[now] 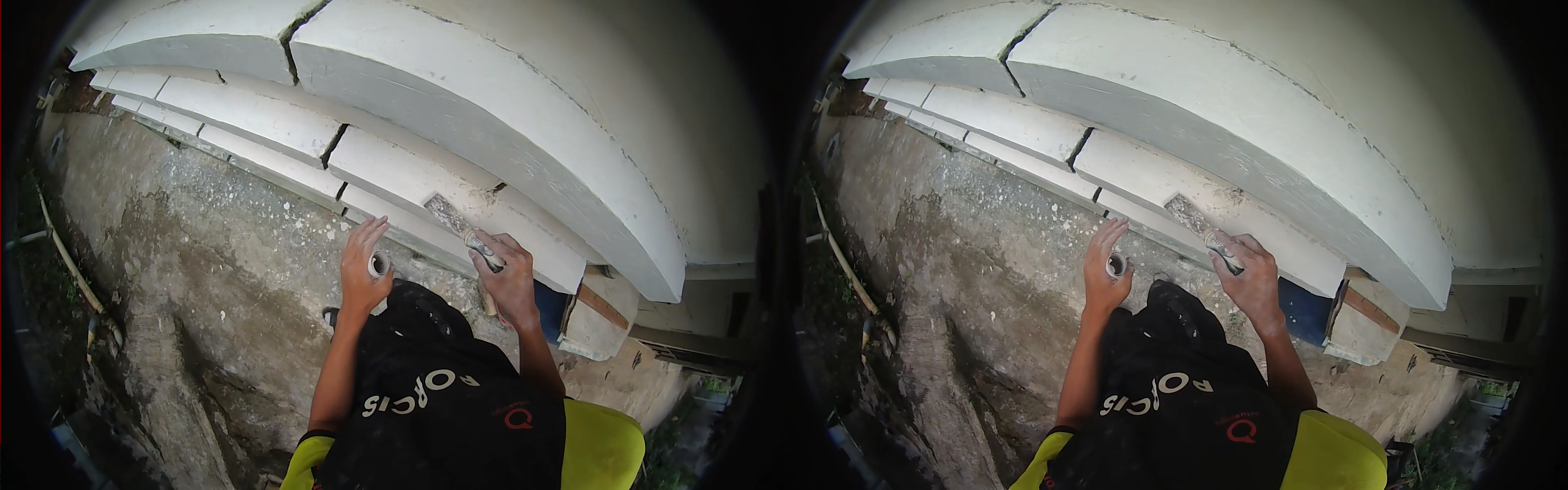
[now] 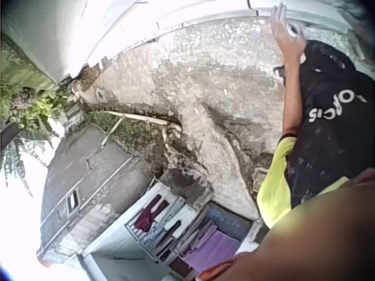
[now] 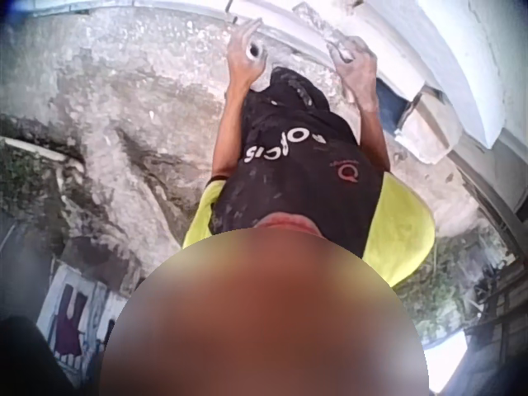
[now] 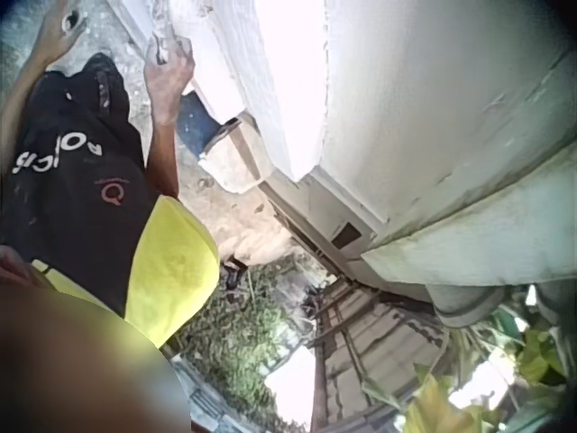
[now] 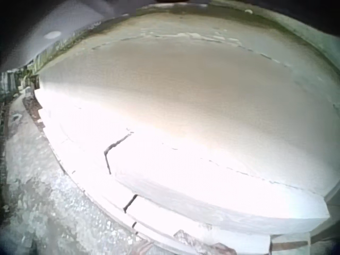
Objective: Applying putty/filler to a white tiered concrete wall using a scraper.
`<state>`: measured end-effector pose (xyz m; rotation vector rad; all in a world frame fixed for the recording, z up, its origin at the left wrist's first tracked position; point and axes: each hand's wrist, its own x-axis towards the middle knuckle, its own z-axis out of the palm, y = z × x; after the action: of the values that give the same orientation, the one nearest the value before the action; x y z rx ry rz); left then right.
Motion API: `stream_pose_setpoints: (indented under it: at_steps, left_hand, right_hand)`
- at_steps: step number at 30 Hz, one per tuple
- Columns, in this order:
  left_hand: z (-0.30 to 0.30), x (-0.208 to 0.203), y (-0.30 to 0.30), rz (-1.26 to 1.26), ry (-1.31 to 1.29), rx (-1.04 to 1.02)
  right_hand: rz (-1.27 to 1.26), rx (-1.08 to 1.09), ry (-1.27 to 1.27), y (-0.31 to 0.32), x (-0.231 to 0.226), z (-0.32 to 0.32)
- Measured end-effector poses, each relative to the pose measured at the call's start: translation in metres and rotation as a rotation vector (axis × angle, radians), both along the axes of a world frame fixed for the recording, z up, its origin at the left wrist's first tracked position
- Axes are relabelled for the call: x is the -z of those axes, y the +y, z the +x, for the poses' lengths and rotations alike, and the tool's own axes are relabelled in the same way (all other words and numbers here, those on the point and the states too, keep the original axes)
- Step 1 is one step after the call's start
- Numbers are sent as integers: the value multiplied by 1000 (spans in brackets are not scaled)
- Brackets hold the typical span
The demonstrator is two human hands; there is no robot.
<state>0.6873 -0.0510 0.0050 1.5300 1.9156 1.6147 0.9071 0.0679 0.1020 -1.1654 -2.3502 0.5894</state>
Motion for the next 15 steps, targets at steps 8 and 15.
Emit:
stream_pose_setpoints:
  at_steps: [8, 15]
  left_hand:
    - [91, -5, 90, 35, 456, 404]
    - [115, -18, 126, -342, 663, 652]
  right_hand:
    - [-266, -130, -7, 42, -25, 110]
    - [-496, -123, 117, 67, -23, 145]
